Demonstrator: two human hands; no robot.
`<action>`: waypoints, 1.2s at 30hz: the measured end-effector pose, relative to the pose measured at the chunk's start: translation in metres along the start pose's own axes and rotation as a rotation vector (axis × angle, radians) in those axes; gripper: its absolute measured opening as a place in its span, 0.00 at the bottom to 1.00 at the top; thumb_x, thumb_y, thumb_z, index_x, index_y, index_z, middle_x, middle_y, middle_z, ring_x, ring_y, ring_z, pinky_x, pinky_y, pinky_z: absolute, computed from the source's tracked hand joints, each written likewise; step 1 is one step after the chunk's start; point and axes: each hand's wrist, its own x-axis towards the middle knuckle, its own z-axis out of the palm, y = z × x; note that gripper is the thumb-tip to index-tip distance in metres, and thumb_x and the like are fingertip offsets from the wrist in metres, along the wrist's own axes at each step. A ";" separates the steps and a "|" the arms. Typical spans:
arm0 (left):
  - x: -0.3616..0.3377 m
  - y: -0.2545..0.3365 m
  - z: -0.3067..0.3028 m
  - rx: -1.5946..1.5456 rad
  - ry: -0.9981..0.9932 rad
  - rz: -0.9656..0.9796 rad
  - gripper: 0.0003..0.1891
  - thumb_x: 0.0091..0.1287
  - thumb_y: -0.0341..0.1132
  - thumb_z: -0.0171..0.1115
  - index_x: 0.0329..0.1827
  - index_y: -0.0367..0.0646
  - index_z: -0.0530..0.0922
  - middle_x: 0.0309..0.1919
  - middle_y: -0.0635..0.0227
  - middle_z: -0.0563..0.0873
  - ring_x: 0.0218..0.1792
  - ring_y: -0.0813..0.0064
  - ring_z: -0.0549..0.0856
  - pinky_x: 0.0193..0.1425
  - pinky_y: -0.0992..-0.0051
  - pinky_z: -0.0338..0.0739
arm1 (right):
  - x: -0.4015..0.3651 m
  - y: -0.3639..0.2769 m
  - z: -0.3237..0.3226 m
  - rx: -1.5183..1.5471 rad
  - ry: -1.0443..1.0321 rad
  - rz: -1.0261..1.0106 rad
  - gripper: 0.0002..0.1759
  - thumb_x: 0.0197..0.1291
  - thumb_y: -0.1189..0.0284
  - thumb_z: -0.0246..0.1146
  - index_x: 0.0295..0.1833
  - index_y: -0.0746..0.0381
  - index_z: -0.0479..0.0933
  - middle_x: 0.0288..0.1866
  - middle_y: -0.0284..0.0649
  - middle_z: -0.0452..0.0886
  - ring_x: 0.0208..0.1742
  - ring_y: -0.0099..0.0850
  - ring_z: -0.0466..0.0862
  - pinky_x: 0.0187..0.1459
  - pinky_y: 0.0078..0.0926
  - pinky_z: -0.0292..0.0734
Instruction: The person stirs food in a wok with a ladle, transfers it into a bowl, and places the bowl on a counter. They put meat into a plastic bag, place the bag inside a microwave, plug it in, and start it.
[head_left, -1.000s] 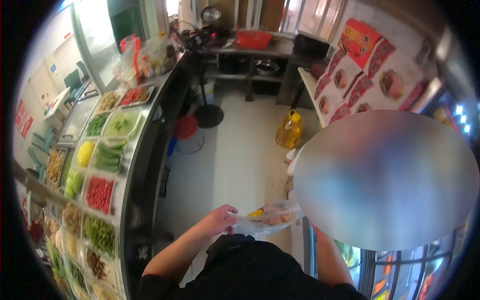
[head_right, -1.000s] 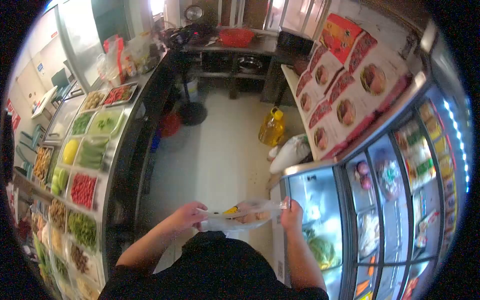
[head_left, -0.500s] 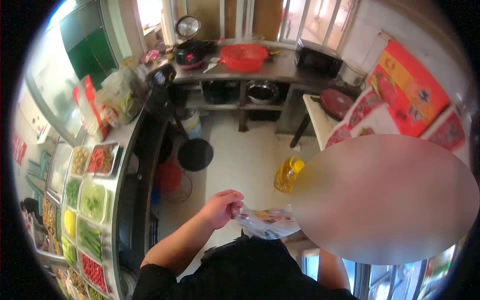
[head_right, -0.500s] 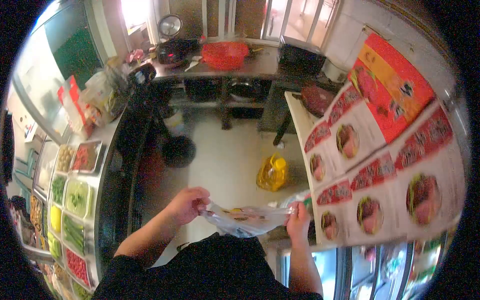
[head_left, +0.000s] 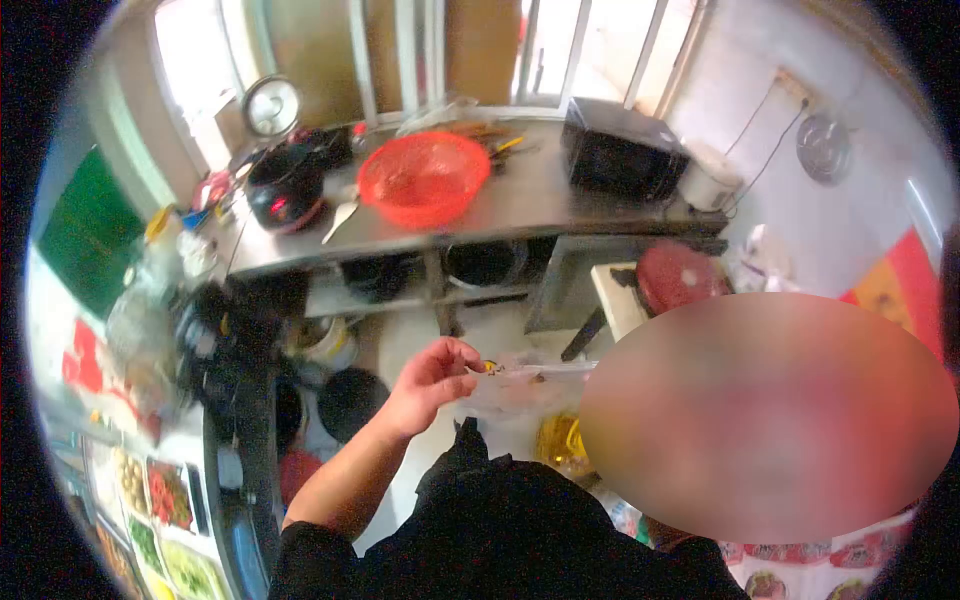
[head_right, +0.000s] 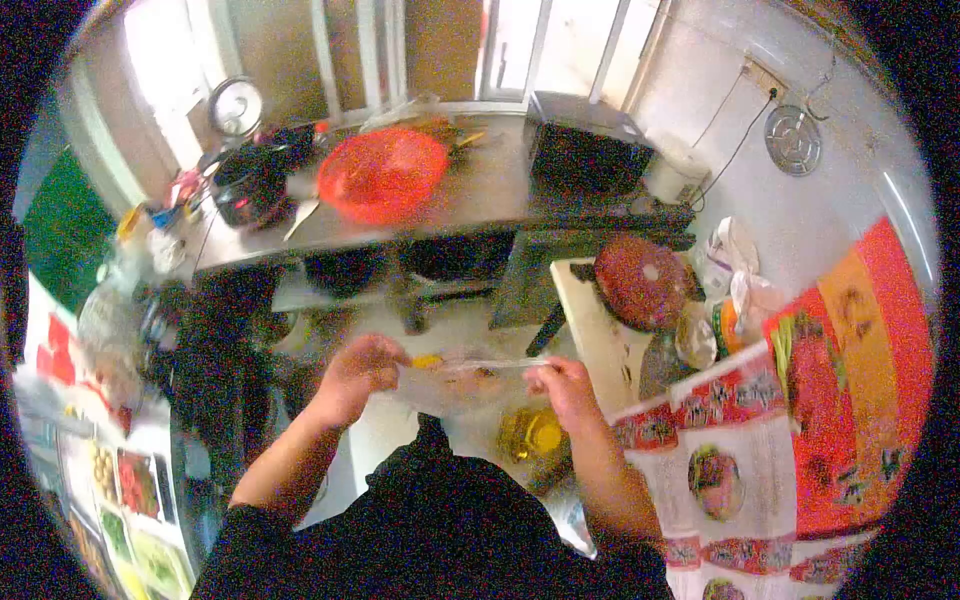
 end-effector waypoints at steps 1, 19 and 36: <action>0.038 -0.001 -0.014 -0.064 -0.013 0.028 0.12 0.60 0.26 0.60 0.46 0.40 0.72 0.42 0.67 0.80 0.35 0.80 0.76 0.39 0.80 0.71 | 0.026 -0.014 0.007 0.027 0.048 -0.019 0.08 0.50 0.71 0.60 0.25 0.64 0.77 0.24 0.36 0.79 0.25 0.24 0.77 0.32 0.22 0.72; 0.483 -0.005 -0.078 0.514 0.140 0.180 0.24 0.55 0.31 0.67 0.54 0.40 0.67 0.34 0.63 0.82 0.32 0.75 0.81 0.38 0.73 0.76 | 0.464 -0.126 0.000 -0.250 -0.473 -0.194 0.17 0.62 0.76 0.51 0.55 0.62 0.75 0.37 0.34 0.80 0.35 0.22 0.79 0.39 0.23 0.77; 0.611 -0.032 -0.117 0.533 0.330 -0.036 0.18 0.52 0.34 0.68 0.45 0.39 0.77 0.28 0.63 0.83 0.30 0.73 0.81 0.36 0.73 0.76 | 0.605 -0.098 0.021 -0.506 -0.121 -0.693 0.23 0.50 0.69 0.67 0.54 0.59 0.74 0.53 0.40 0.78 0.51 0.35 0.79 0.56 0.34 0.72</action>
